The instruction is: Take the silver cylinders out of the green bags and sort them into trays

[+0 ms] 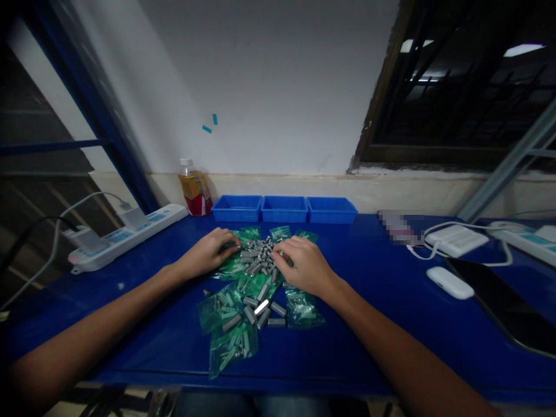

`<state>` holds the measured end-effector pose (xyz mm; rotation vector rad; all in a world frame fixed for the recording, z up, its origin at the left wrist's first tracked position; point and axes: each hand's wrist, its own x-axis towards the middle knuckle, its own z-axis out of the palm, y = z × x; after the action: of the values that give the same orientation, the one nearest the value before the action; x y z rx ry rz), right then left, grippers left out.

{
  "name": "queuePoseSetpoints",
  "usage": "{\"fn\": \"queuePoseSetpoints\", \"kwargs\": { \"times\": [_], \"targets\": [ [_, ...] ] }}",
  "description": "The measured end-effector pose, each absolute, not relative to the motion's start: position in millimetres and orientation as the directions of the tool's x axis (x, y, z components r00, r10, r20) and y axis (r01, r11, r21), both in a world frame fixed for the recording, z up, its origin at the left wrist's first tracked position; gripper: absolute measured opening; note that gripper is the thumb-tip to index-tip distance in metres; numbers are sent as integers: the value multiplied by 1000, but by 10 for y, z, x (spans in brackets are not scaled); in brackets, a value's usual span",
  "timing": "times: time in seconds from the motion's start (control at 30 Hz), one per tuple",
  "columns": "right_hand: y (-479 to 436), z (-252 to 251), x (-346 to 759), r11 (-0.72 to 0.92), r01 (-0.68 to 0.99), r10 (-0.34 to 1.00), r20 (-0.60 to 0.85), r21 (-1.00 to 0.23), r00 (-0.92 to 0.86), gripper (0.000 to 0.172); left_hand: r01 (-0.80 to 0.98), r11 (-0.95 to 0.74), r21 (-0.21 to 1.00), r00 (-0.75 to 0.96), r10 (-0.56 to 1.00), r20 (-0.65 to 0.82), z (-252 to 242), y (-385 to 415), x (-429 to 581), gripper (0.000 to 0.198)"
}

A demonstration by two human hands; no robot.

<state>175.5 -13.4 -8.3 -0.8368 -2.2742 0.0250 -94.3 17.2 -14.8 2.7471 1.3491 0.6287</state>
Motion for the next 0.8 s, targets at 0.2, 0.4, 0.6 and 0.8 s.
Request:
{"fn": "queuePoseSetpoints", "kwargs": {
  "times": [0.2,0.4,0.6,0.8],
  "targets": [
    [-212,-104,1579,750,621,599,633,-228,-491,24,651,-702,289,579,706,409,6,-91,-700,27],
    [-326,-99,1440,793,605,490,667,-73,-561,14,522,-776,353,638,630,443,26,-309,-511,23],
    [-296,-107,1470,804,574,496,710,-159,-499,16,525,-756,391,575,653,493,-24,-293,-543,17],
    [-327,-76,1423,792,526,561,710,-311,-425,21,502,-814,294,570,566,596,-33,-321,-538,16]
  ]
}}
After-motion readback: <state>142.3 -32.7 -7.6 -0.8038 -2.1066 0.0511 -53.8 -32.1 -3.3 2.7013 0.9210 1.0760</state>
